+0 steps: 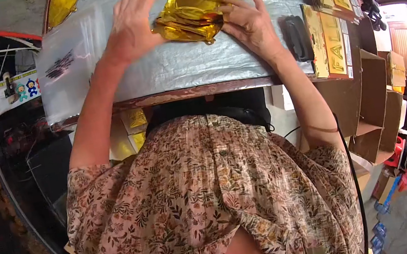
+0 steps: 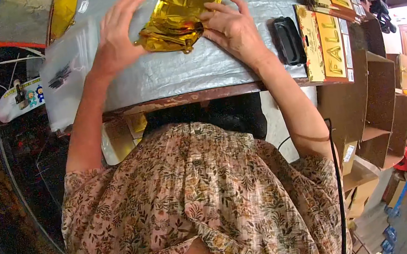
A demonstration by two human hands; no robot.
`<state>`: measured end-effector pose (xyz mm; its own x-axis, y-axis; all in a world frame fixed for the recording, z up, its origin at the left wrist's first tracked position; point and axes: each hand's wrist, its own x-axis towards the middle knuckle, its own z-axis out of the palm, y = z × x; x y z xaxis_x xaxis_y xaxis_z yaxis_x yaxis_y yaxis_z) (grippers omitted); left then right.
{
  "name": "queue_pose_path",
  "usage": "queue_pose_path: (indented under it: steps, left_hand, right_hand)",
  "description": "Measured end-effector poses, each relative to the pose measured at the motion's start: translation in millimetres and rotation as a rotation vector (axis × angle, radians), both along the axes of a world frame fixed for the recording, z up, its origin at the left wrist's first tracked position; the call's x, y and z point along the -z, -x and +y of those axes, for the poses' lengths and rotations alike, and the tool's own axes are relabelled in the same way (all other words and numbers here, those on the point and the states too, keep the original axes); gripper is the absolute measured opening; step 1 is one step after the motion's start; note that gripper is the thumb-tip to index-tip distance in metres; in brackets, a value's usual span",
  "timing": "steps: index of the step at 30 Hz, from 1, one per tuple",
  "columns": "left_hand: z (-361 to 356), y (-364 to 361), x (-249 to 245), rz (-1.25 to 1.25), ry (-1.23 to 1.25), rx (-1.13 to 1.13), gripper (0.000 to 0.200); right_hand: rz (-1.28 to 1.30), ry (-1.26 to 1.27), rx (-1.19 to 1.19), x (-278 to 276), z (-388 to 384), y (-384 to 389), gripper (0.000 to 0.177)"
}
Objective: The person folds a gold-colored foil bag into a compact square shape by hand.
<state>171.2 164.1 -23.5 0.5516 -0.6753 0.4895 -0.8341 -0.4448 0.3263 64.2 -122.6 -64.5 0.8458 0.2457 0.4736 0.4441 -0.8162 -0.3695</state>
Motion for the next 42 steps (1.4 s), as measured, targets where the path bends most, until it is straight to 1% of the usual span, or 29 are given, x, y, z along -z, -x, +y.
queue_pose_path:
  steps: [1, 2, 4, 6, 8, 9, 10, 12, 13, 15, 16, 19, 21, 23, 28, 34, 36, 37, 39, 40, 42]
  left_hand:
    - [-3, 17, -9, -0.107, -0.056, -0.003, 0.098]
    - [-8, 30, -6, -0.099, -0.059, -0.002, 0.098]
    - [-21, 51, 3, 0.032, -0.104, 0.031, 0.096]
    - [-32, 61, 12, 0.028, -0.078, 0.032, 0.095]
    - [-41, 65, 18, 0.152, -0.040, 0.001, 0.095]
    - [-45, 67, 20, 0.077, 0.038, -0.004, 0.076]
    - [-46, 66, 24, 0.079, 0.038, 0.000, 0.076]
    - [-43, 67, 34, 0.073, -0.005, 0.002, 0.048]
    - [-42, 68, 36, 0.074, -0.007, 0.006, 0.048]
    - [-42, 67, 40, 0.114, 0.055, 0.006, 0.031]
    - [-42, 68, 41, 0.121, 0.053, 0.012, 0.031]
    - [-44, 72, 41, 0.089, 0.063, 0.005, 0.027]
    - [-47, 73, 36, 0.093, 0.091, -0.002, 0.022]
    - [-47, 72, 35, 0.091, 0.111, 0.003, 0.022]
    - [-47, 69, 36, 0.109, 0.172, 0.017, 0.023]
    - [-47, 66, 36, 0.207, 0.179, -0.016, 0.023]
    - [-49, 63, 39, 0.221, 0.272, -0.010, 0.021]
    - [-51, 62, 38, 0.220, 0.275, -0.011, 0.021]
    - [-53, 63, 36, 0.282, 0.292, -0.093, 0.023]
    - [-53, 62, 35, 0.285, 0.292, -0.096, 0.023]
    - [-53, 59, 33, 0.381, 0.213, -0.140, 0.029]
  right_hand:
    - [0.001, 0.004, -0.027, 0, -1, -2, 0.015]
    - [-0.001, 0.009, -0.057, -2, -1, -3, 0.015]
    - [0.010, 0.023, -0.067, -5, -1, -2, 0.016]
    - [0.052, 0.001, -0.045, -1, -3, 0, 0.026]
    - [0.062, 0.009, -0.053, -1, -5, 2, 0.026]
    - [0.095, -0.002, -0.056, -1, -6, 3, 0.026]
    - [0.126, -0.014, -0.059, -2, -7, 3, 0.027]
    - [0.154, -0.055, -0.061, -1, -8, 6, 0.029]
    - [0.174, -0.094, -0.065, -1, -9, 6, 0.031]
    - [0.208, -0.117, -0.059, -2, -12, 5, 0.032]
    - [0.248, -0.138, -0.057, -1, -13, 8, 0.034]
    - [0.261, -0.125, -0.070, 0, -16, 7, 0.036]
    - [0.252, -0.129, -0.073, 2, -16, 7, 0.034]
    - [0.241, -0.131, -0.074, 2, -16, 7, 0.033]
    - [0.239, -0.127, -0.061, 0, -13, 9, 0.020]
    - [0.252, -0.123, -0.052, 2, -13, 8, 0.018]
    - [0.265, -0.127, -0.049, -2, -12, 9, 0.017]
    - [0.278, -0.140, -0.049, -3, -11, 9, 0.017]
    - [0.274, -0.133, -0.043, -2, -11, 8, 0.017]
    - [0.270, -0.127, -0.035, -1, -11, 8, 0.017]
    - [0.266, -0.132, -0.030, 0, -9, 6, 0.017]
